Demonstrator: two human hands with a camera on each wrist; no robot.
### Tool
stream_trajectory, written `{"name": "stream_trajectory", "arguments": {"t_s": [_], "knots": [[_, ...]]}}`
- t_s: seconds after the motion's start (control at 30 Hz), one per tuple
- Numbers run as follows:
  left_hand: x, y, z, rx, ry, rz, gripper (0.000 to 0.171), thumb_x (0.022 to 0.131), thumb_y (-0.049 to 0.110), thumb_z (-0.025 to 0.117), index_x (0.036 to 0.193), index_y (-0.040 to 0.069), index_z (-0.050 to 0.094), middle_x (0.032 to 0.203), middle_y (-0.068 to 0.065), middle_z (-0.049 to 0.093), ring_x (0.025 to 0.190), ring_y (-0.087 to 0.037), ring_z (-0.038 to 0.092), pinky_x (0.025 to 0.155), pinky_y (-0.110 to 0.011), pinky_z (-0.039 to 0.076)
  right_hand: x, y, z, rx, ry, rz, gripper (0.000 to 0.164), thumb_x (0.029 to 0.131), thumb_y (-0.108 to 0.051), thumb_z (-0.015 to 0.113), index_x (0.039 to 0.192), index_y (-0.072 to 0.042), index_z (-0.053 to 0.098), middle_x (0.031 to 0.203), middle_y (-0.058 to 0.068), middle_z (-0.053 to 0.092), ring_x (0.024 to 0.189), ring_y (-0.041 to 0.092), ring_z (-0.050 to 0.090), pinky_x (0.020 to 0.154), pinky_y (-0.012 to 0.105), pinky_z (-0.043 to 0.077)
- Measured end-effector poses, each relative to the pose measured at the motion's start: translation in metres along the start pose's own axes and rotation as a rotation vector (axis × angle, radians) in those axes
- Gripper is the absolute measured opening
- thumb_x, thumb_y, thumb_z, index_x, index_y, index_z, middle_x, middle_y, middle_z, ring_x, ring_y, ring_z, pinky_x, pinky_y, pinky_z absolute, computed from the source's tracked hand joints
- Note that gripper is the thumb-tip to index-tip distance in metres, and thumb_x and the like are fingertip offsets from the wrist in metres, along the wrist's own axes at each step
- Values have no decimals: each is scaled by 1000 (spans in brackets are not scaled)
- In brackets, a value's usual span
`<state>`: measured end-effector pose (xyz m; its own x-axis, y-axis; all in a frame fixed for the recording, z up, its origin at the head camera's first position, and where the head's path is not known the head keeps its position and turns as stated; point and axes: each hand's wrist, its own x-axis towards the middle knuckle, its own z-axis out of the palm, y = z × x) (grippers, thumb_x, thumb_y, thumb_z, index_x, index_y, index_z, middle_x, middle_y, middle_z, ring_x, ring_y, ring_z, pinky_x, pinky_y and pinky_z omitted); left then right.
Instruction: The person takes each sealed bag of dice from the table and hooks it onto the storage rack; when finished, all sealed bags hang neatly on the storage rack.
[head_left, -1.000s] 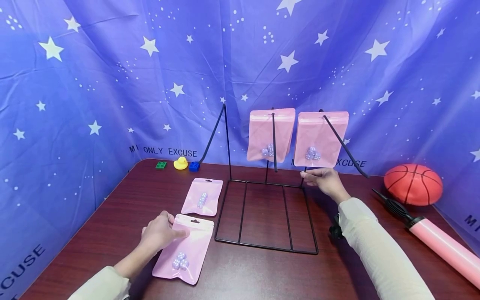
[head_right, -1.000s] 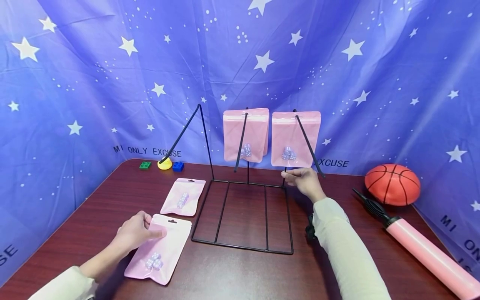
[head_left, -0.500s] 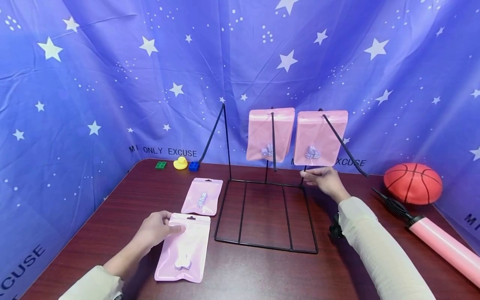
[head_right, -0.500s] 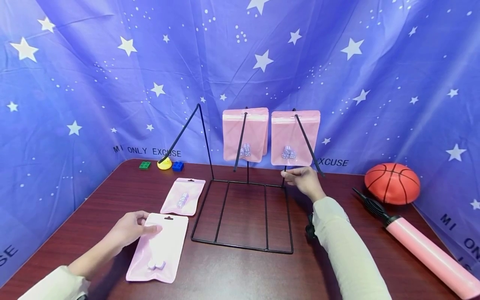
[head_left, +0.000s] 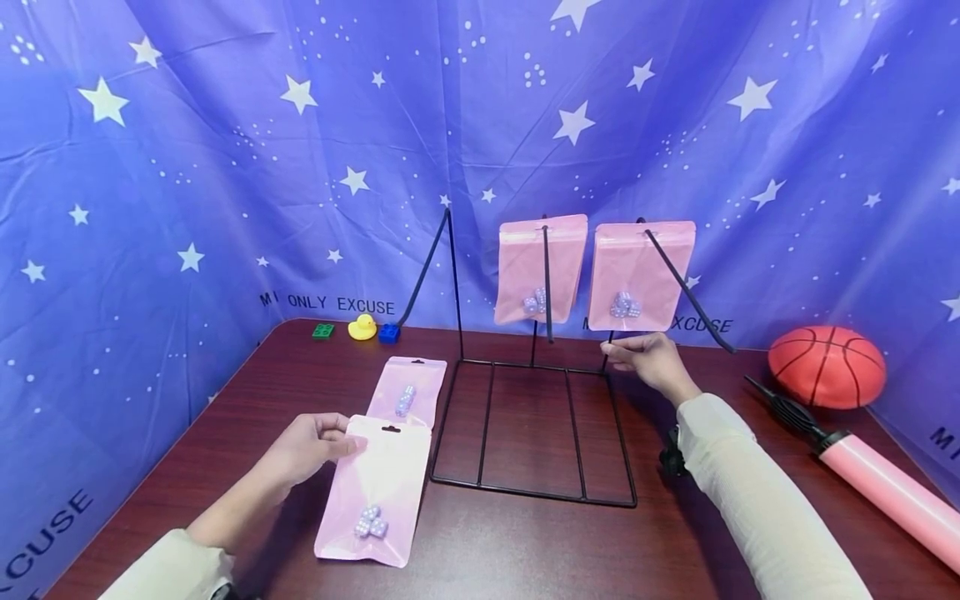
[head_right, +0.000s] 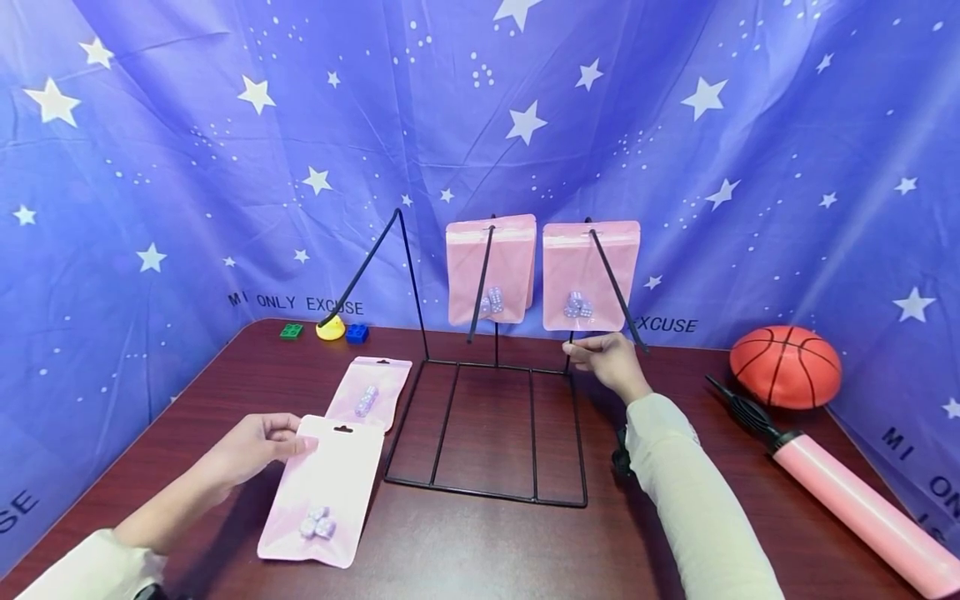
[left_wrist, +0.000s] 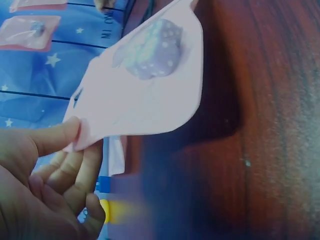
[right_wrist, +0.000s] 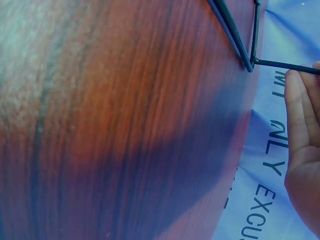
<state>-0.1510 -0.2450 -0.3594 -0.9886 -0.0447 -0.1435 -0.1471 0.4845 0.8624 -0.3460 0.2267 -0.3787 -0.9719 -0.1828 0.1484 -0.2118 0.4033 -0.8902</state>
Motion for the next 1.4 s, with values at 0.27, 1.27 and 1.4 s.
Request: {"name": "stream_trajectory", "arguments": {"t_s": [0.27,1.27,1.4], "knots": [[-5,18,-11,-101,-155,192,21,93,11,73,104,-5,64,74,2,66,79,-9,58,79,-28,46,1,0,1,-1,1,9,36,96,-12,72,118,15,67,110,25,72,87,18,75,84,44,58],[-31,123,-32,-299,69,629,11,93,0,70,99,9,74,88,-4,76,77,-12,68,70,-24,50,-1,-3,1,-43,-1,-3,36,96,-15,73,117,15,68,111,27,71,85,12,73,80,39,59],[-26,123,-30,-348,101,616,12,93,0,70,97,10,73,80,-1,74,72,-10,64,68,-24,48,-2,-3,0,-47,-5,4,39,96,-17,73,118,15,68,112,27,70,92,23,74,81,40,58]]}}
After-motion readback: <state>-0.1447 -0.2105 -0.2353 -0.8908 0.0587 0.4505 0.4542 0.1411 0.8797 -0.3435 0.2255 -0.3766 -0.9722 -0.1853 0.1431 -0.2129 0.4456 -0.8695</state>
